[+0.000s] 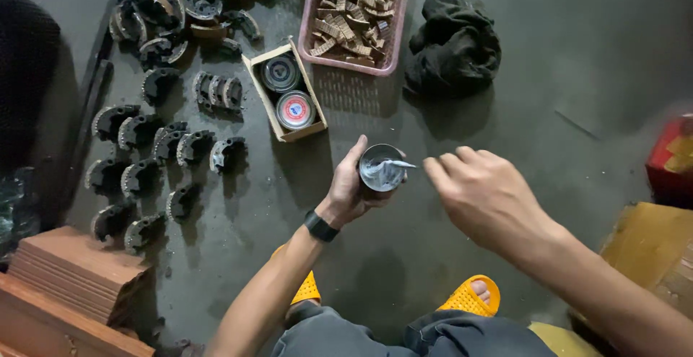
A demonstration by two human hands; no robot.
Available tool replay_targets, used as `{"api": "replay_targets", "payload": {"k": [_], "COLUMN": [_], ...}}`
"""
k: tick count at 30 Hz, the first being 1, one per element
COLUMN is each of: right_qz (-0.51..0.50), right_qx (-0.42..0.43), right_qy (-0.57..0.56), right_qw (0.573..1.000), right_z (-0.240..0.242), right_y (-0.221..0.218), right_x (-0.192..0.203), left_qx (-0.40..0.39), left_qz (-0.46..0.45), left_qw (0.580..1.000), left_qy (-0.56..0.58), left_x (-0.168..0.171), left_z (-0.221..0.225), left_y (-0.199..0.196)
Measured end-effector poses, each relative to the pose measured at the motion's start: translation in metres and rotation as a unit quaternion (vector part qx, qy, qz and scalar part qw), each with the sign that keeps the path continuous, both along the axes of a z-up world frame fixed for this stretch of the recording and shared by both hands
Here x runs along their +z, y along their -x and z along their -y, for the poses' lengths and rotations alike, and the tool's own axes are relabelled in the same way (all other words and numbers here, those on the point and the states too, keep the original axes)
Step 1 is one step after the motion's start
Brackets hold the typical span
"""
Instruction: Preparing and applying grease to motorcycle brake shoe components in a workshop environment.
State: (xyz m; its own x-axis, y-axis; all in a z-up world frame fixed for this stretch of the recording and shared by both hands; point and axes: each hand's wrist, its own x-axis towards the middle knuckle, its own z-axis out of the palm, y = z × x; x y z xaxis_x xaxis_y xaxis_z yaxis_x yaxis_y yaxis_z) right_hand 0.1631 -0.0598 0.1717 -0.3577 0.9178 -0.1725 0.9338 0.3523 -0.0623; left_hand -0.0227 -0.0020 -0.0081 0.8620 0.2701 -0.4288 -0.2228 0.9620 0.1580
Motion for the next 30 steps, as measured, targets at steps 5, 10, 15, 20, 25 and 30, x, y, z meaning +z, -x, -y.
{"api": "replay_targets", "payload": {"k": [5,10,15,20,25,30], "right_qz": [0.064,-0.119,-0.431,-0.275,-0.029,0.07], "right_qx": [0.009,-0.191,-0.436,-0.222,0.026,0.141], "right_qy": [-0.003,0.076,0.316,0.069,0.018,-0.065], "right_qw": [0.998,0.971,0.724,0.933,0.999,0.985], "right_z": [0.005,0.014,0.018,0.003,0.008,-0.002], "right_y": [0.006,0.001,-0.015,-0.004,0.017,0.002], "right_x": [-0.027,-0.055,-0.074,-0.032,-0.028,-0.022], "left_qx": [0.003,0.179,0.278,0.245,0.182,0.072], "left_qz": [-0.042,-0.192,-0.203,-0.158,-0.12,-0.041], "left_qw": [0.996,0.837,0.724,0.809,0.899,0.987], "left_qy": [-0.08,-0.48,-0.598,-0.51,-0.381,-0.134], "left_x": [-0.002,0.029,0.035,0.004,-0.017,-0.022], "left_z": [0.018,0.016,0.015,0.022,0.011,0.004], "left_y": [-0.014,-0.015,-0.022,-0.027,-0.032,-0.021]}}
